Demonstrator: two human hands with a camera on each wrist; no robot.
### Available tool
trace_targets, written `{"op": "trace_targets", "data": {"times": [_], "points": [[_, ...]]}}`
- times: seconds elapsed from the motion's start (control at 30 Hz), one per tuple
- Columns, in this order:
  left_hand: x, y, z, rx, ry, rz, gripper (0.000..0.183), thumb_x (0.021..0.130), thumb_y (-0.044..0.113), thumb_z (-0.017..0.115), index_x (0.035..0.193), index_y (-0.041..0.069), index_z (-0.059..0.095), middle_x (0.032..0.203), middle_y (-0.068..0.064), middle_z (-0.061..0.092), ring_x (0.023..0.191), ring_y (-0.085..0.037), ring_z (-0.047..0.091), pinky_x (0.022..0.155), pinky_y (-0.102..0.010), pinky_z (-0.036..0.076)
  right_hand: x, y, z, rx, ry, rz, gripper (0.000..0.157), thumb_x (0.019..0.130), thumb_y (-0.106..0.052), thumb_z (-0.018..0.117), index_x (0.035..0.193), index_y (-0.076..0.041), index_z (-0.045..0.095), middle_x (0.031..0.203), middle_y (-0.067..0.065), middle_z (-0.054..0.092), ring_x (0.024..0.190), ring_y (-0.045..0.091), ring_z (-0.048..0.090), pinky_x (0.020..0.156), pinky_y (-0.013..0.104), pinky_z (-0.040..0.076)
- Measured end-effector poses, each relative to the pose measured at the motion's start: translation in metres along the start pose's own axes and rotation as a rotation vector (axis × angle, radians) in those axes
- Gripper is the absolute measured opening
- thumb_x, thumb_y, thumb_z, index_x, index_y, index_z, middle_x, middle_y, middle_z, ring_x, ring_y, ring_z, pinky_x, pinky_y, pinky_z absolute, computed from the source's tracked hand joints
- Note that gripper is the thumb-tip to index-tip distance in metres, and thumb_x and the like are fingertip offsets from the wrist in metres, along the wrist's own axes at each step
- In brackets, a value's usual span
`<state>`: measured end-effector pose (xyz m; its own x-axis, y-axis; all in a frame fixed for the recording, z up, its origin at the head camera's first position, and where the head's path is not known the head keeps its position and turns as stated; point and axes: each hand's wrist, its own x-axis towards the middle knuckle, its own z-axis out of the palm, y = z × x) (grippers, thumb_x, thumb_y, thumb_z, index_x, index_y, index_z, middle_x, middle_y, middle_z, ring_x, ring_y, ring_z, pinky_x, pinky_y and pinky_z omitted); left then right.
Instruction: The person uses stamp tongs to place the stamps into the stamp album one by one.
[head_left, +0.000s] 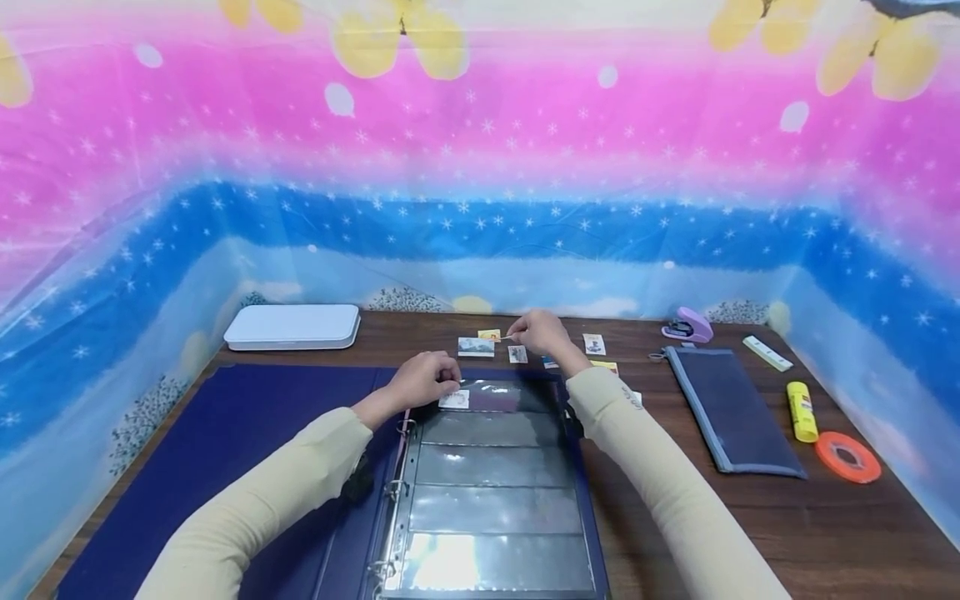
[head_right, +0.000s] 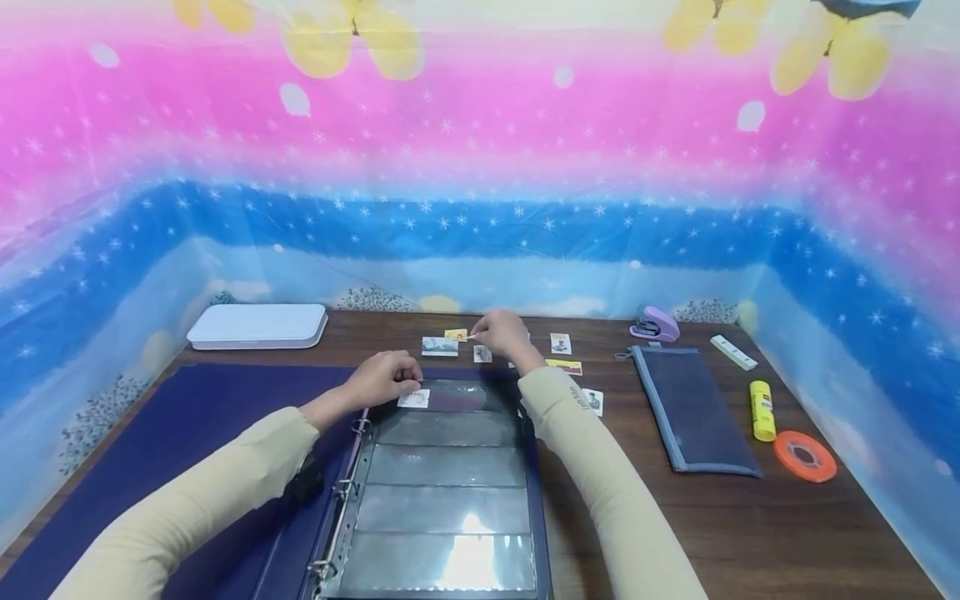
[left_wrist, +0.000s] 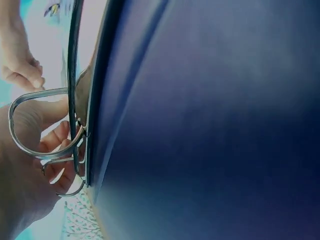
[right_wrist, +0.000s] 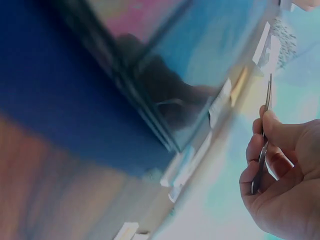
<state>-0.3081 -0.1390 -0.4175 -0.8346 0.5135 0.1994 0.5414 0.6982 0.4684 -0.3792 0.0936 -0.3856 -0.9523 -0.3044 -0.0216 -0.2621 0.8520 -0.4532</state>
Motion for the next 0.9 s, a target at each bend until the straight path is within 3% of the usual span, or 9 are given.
{"op": "trace_targets", "data": {"times": [0.2, 0.43, 0.67, 0.8, 0.9], "points": [[0.009, 0.009, -0.009, 0.021, -0.105, -0.026, 0.005, 0.083, 0.011, 0.066, 0.082, 0.007, 0.064, 0.077, -0.005, 0.062, 0.066, -0.011, 0.052, 0.066, -0.026, 0.040, -0.011, 0.005, -0.018, 0.030, 0.008, -0.052, 0.022, 0.093, -0.016, 0.055, 0.106, -0.008, 0.071, 0.115, 0.012, 0.067, 0.065, 0.013, 0.053, 0.063, 0.025, 0.040], [0.022, 0.016, -0.016, 0.028, -0.216, -0.091, 0.009, 0.080, 0.016, 0.069, 0.081, 0.010, 0.063, 0.070, 0.000, 0.059, 0.068, -0.012, 0.051, 0.069, -0.028, 0.024, -0.030, 0.016, -0.023, 0.094, 0.001, -0.045, 0.022, 0.092, -0.015, 0.056, 0.107, -0.007, 0.070, 0.115, 0.013, 0.067, 0.067, 0.014, 0.052, 0.064, 0.028, 0.037], [0.024, 0.022, -0.014, -0.036, -0.221, -0.090, 0.013, 0.082, 0.020, 0.068, 0.078, 0.010, 0.061, 0.071, -0.001, 0.061, 0.068, -0.011, 0.052, 0.072, -0.028, 0.024, -0.041, 0.028, -0.023, 0.085, 0.020, -0.046, 0.021, 0.091, -0.014, 0.058, 0.106, -0.005, 0.070, 0.116, 0.016, 0.065, 0.045, 0.010, 0.029, 0.058, 0.026, 0.035], [0.026, 0.026, -0.011, -0.066, -0.196, -0.059, 0.013, 0.081, 0.016, 0.069, 0.079, 0.007, 0.060, 0.073, -0.003, 0.061, 0.069, -0.011, 0.051, 0.072, -0.027, 0.028, -0.043, 0.031, -0.021, 0.111, 0.014, -0.045, 0.020, 0.091, -0.014, 0.058, 0.103, -0.006, 0.072, 0.114, 0.015, 0.066, 0.044, 0.009, 0.025, 0.053, 0.025, 0.031], [0.026, 0.026, -0.008, -0.099, -0.173, -0.023, 0.013, 0.080, 0.012, 0.069, 0.080, 0.004, 0.059, 0.072, -0.005, 0.059, 0.066, -0.011, 0.050, 0.069, -0.025, 0.035, -0.045, 0.033, -0.019, 0.097, 0.003, -0.046, 0.020, 0.091, -0.016, 0.058, 0.102, -0.008, 0.072, 0.112, 0.013, 0.068, 0.049, 0.010, 0.041, 0.056, 0.024, 0.033]]}}
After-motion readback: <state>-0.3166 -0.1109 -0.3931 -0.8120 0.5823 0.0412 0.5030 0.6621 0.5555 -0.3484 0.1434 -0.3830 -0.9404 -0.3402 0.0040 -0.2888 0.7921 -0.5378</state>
